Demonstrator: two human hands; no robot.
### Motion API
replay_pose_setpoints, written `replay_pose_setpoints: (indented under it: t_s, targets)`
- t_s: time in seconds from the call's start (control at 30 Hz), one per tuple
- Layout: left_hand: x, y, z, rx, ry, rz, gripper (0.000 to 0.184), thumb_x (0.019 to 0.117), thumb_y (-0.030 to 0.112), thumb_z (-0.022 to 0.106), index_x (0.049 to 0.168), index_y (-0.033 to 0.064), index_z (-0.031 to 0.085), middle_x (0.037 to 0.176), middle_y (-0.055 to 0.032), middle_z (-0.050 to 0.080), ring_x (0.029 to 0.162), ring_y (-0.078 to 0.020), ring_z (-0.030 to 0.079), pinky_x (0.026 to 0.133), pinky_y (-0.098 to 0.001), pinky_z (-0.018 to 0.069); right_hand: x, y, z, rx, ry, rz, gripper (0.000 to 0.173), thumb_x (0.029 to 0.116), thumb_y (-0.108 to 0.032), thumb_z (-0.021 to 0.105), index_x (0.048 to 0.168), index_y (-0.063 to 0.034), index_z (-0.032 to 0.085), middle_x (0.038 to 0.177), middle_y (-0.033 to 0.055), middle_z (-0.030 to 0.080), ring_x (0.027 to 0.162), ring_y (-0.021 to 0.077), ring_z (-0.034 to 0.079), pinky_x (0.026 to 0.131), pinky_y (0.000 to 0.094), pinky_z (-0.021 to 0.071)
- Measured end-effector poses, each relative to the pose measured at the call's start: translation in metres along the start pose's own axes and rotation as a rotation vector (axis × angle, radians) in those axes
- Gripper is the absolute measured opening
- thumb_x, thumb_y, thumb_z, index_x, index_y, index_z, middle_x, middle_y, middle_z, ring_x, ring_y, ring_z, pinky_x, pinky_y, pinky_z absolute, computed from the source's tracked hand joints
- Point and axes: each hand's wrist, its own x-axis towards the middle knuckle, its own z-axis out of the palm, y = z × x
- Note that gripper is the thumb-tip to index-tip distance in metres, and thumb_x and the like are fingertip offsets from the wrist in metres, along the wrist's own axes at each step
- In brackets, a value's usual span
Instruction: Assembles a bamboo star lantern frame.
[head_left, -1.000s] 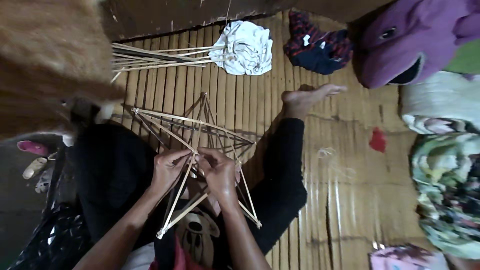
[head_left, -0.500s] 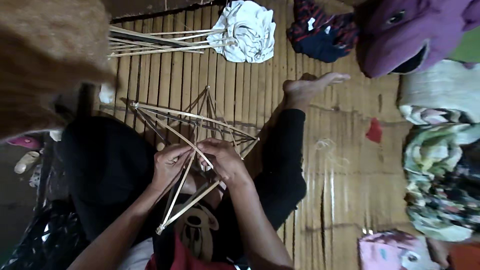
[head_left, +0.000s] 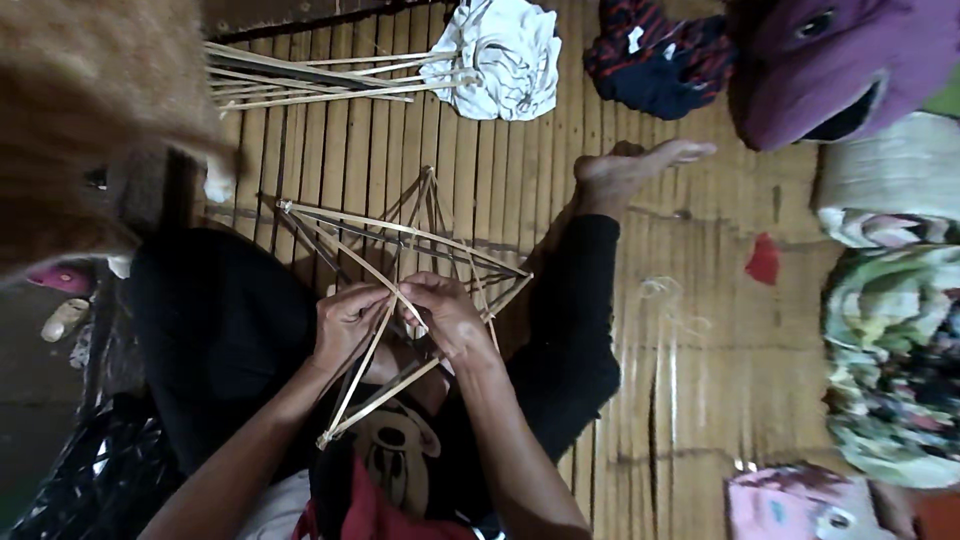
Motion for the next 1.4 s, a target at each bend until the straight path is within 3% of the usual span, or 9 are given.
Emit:
replay_pose_setpoints:
  t_s: [0.57, 0.87, 0.97, 1.17, 1.4]
  targets:
    - [-0.003, -0.009, 0.002, 0.104, -0.036, 0.056, 0.012, 0.0910, 0.002, 0.069, 0.094, -0.0058, 0.077, 0.093, -0.0146, 0.075, 0.088, -0.0098, 0.072, 0.084, -0.0208, 0.0566, 0.005, 0.009, -0.002, -0.011, -0.024, -0.009, 0.017, 0.1001, 0.006, 0.055, 0.088, 0.0003, 0.065, 0.068, 0.0019, 0.064, 0.052, 0.0044, 0.057, 0.052, 0.0168, 0.0507]
    - [-0.003, -0.012, 0.003, 0.036, -0.029, 0.028, 0.011, 0.0912, 0.002, 0.070, 0.095, -0.0070, 0.075, 0.091, -0.0121, 0.074, 0.084, -0.0054, 0.070, 0.082, -0.0182, 0.0563, 0.008, 0.008, -0.002, -0.029, -0.040, -0.014, 0.017, 0.1012, 0.005, 0.054, 0.089, 0.0002, 0.064, 0.068, 0.0018, 0.063, 0.053, 0.0044, 0.057, 0.053, 0.0165, 0.0503]
    - [-0.002, -0.008, 0.003, -0.035, 0.000, 0.001, 0.015, 0.0880, 0.002, 0.075, 0.101, -0.0066, 0.075, 0.097, -0.0092, 0.075, 0.089, -0.0032, 0.071, 0.085, -0.0190, 0.0580, 0.008, 0.005, -0.001, -0.047, -0.023, -0.016, 0.013, 0.1012, 0.003, 0.056, 0.091, 0.0012, 0.064, 0.070, 0.0030, 0.065, 0.054, 0.0046, 0.058, 0.052, 0.0166, 0.0506]
    - [0.000, -0.008, 0.004, -0.058, 0.043, -0.056, 0.008, 0.0826, -0.006, 0.074, 0.090, -0.0064, 0.075, 0.092, -0.0081, 0.075, 0.086, -0.0004, 0.069, 0.082, -0.0162, 0.0571, 0.008, 0.008, 0.002, -0.090, 0.016, 0.005, 0.010, 0.1001, 0.003, 0.058, 0.092, 0.0011, 0.064, 0.070, 0.0031, 0.063, 0.053, 0.0050, 0.057, 0.051, 0.0172, 0.0500]
    - [-0.001, -0.010, 0.004, -0.078, 0.047, -0.114, 0.005, 0.0819, -0.006, 0.074, 0.086, -0.0057, 0.073, 0.087, -0.0049, 0.073, 0.082, 0.0015, 0.067, 0.079, -0.0153, 0.0562, 0.006, 0.009, 0.009, -0.128, 0.048, -0.023, 0.007, 0.0992, 0.003, 0.060, 0.092, 0.0014, 0.062, 0.070, 0.0013, 0.060, 0.051, 0.0028, 0.054, 0.049, 0.0153, 0.0472]
